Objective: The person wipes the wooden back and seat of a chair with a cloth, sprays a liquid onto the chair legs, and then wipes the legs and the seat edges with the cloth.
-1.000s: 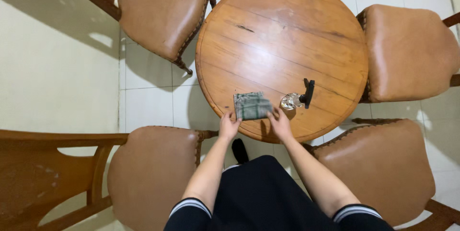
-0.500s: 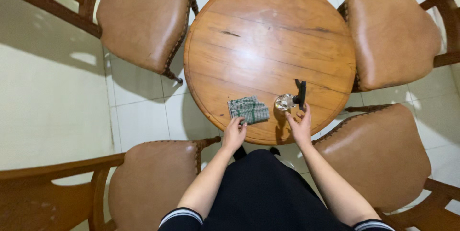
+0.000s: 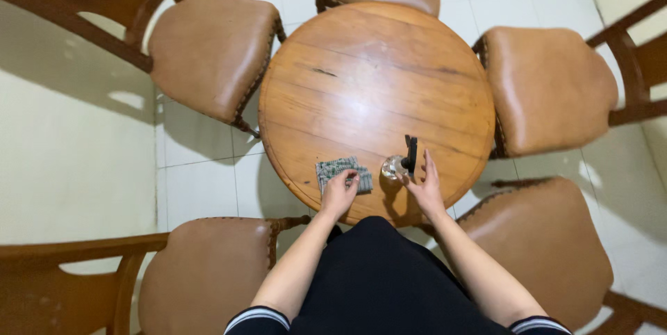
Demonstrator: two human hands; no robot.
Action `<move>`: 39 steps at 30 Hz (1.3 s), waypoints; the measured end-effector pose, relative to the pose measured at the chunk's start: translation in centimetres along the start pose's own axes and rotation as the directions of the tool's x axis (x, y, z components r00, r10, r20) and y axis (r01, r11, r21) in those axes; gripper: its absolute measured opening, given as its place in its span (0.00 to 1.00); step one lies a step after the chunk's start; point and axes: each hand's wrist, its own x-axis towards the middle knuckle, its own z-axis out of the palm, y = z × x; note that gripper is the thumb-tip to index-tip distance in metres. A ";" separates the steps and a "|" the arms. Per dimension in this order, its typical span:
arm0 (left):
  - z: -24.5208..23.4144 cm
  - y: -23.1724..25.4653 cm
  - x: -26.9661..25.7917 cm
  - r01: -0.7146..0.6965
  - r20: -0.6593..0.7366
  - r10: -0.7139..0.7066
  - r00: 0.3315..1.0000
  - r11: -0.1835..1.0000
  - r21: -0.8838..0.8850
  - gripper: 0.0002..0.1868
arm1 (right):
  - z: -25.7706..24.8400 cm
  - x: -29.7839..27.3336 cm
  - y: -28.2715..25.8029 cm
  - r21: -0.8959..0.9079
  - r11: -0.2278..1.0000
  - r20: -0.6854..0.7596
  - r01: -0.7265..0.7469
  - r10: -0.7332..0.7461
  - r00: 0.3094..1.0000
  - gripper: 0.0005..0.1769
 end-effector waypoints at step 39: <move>5.8 -5.8 -29.3 0.395 -0.601 -0.668 0.438 0.744 -0.539 0.17 | 4.6 -3.4 -3.4 0.202 0.842 0.396 0.500 -0.537 0.745 0.33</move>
